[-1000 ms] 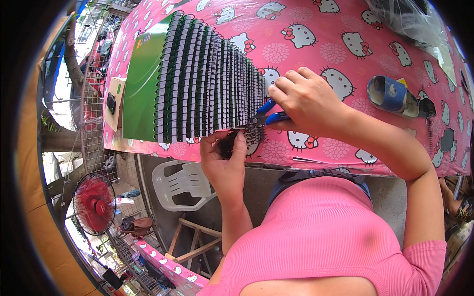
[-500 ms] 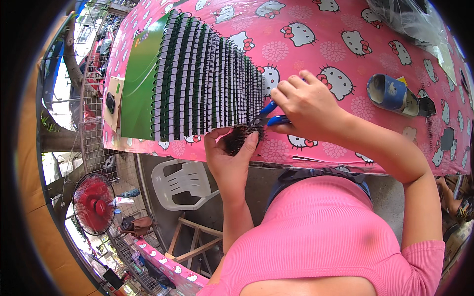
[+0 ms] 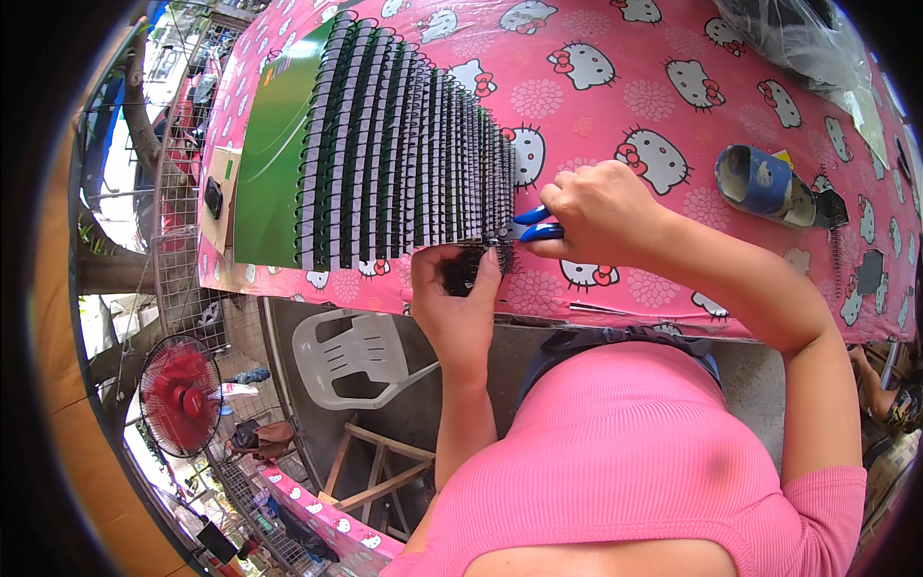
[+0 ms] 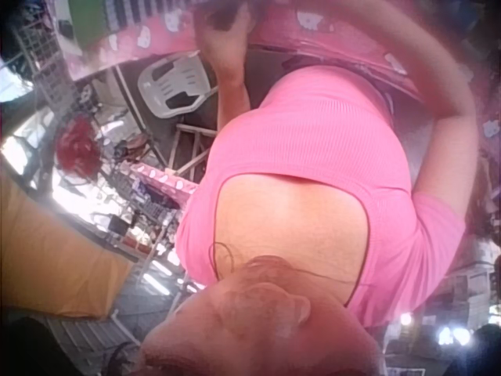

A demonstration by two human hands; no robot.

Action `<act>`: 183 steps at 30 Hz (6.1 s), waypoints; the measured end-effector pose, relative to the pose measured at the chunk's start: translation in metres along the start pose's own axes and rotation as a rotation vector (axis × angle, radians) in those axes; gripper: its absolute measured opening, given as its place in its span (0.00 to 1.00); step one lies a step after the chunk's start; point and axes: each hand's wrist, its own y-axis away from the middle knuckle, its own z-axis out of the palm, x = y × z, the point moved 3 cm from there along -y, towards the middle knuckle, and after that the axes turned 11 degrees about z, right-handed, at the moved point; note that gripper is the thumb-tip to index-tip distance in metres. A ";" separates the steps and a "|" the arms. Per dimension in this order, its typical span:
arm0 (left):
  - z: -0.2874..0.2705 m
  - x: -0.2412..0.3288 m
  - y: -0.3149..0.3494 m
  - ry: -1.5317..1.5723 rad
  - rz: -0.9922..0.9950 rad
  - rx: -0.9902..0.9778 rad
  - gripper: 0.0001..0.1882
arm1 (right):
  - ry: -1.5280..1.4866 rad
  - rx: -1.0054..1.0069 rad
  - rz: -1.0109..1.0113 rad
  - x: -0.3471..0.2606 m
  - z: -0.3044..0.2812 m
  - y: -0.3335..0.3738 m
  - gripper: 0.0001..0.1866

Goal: The person uses a blue clipping tool to trim the ends of metal spirals on a stack of green and black notebooks and then moves the stack aside on the table.

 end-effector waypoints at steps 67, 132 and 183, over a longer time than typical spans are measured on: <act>0.010 -0.058 0.018 0.051 -0.265 -0.049 0.20 | 0.051 0.265 -0.087 0.026 0.043 0.006 0.26; 0.003 -0.050 0.029 -0.299 -0.008 -0.112 0.14 | 0.149 -0.019 0.263 0.053 0.032 0.009 0.42; 0.042 0.046 0.196 0.001 -0.642 -0.968 0.20 | -1.291 -0.500 0.692 0.156 0.081 0.315 0.21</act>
